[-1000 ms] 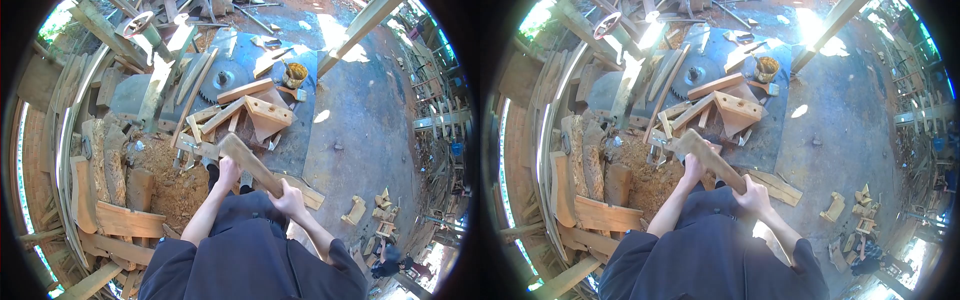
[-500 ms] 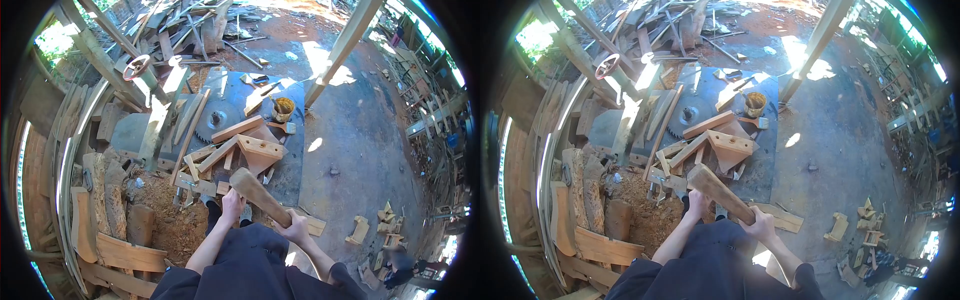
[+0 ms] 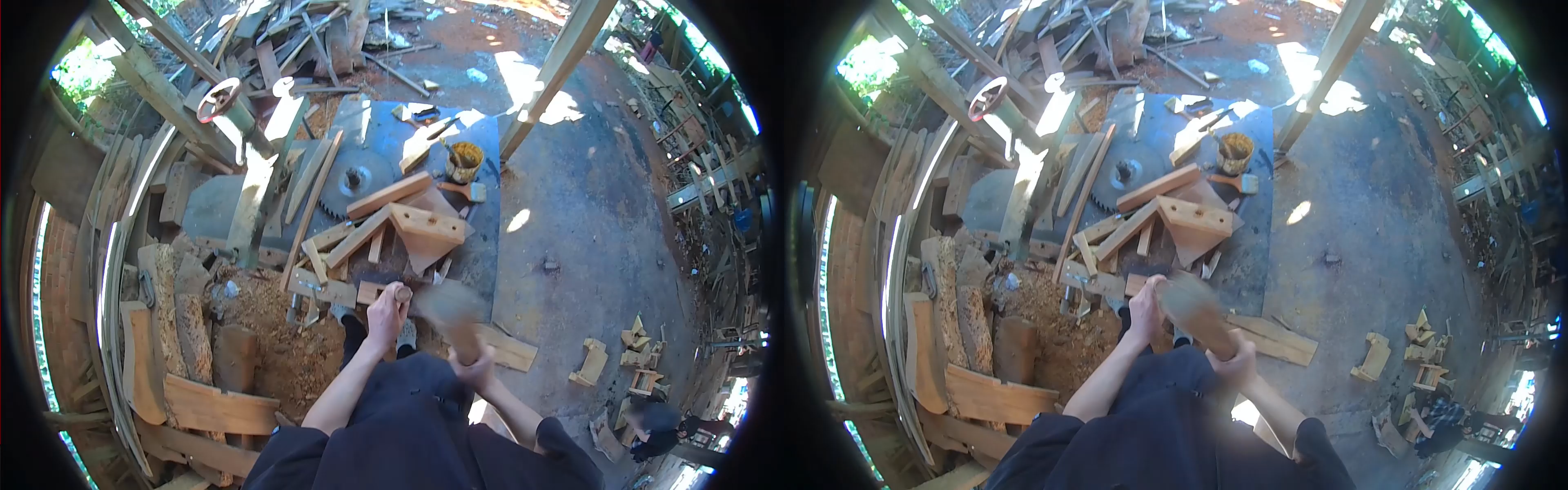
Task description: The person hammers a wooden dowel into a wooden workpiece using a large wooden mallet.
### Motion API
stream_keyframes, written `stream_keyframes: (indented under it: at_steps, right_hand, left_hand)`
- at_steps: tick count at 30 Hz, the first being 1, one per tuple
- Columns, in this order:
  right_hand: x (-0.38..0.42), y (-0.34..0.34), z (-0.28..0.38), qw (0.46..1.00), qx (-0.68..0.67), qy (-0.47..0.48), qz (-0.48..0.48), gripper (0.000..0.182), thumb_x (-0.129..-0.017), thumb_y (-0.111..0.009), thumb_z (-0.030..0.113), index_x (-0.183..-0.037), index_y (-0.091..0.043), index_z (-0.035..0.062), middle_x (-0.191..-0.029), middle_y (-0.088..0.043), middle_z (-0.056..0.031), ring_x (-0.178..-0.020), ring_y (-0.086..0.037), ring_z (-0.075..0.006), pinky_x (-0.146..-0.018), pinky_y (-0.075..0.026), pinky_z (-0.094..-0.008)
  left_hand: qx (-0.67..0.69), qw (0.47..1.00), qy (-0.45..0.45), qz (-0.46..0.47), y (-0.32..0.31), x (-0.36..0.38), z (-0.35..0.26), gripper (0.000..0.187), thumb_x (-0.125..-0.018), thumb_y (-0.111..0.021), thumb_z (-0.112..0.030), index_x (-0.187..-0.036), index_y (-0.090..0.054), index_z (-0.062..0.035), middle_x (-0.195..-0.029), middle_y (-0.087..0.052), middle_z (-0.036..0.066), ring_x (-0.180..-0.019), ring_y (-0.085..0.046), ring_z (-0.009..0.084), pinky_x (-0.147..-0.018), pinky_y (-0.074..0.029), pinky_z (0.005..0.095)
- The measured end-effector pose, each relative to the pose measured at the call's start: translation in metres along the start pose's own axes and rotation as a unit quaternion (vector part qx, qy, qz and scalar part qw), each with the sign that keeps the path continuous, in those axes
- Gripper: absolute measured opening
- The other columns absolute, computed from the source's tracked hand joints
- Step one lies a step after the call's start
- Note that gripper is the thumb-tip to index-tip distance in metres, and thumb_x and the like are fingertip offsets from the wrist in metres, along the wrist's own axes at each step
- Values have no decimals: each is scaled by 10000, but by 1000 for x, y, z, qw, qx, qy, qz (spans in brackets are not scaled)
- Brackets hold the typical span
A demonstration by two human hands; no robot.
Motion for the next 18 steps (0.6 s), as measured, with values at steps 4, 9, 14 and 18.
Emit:
stream_keyframes:
  at_steps: [4, 9, 14, 18]
  right_hand:
    - [-23, -4, 0, 977, 175, -70, 97, 366, -837, -878, 159, -1097, -689, -15, -791, -733, -238, -736, -777, -363, -680, -588, -396]
    - [-19, 3, 27, 999, 26, -1, -37, 335, -829, -894, 176, -1039, -680, 26, -773, -739, -207, -758, -797, -353, -630, -587, -394]
    - [-5, -9, -5, 969, 186, -127, 103, 387, -862, -829, 315, -1080, -691, 26, -866, -767, -240, -837, -779, -418, -722, -601, -480]
    - [-25, 10, 10, 980, 166, -100, 48, 381, -866, -842, 318, -1100, -700, 53, -879, -773, -223, -846, -778, -413, -732, -600, -478]
  left_hand:
    - [-25, 999, 30, 32, -14, 7, 17, 431, -909, -807, -89, -1252, -549, -57, -1055, -726, 144, -874, -753, 382, -689, -592, 449]
    - [-12, 1000, 9, 9, -5, -1, 4, 447, -904, -811, -85, -1263, -547, -53, -1086, -730, 148, -880, -751, 375, -716, -595, 446]
    - [-8, 998, 15, 55, -18, 13, 21, 430, -915, -776, -60, -1273, -538, -42, -1049, -702, 178, -887, -736, 390, -724, -581, 470]
    - [47, 998, 39, 15, -9, -5, 10, 362, -910, -806, -96, -1201, -596, -57, -985, -707, 180, -888, -728, 412, -735, -582, 467]
Point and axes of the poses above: each hand's wrist, its own x-axis away from the middle knuckle, its own y-axis out of the back of the hand, z = x × y, the point moved 5 cm from there along -x, towards the middle knuckle
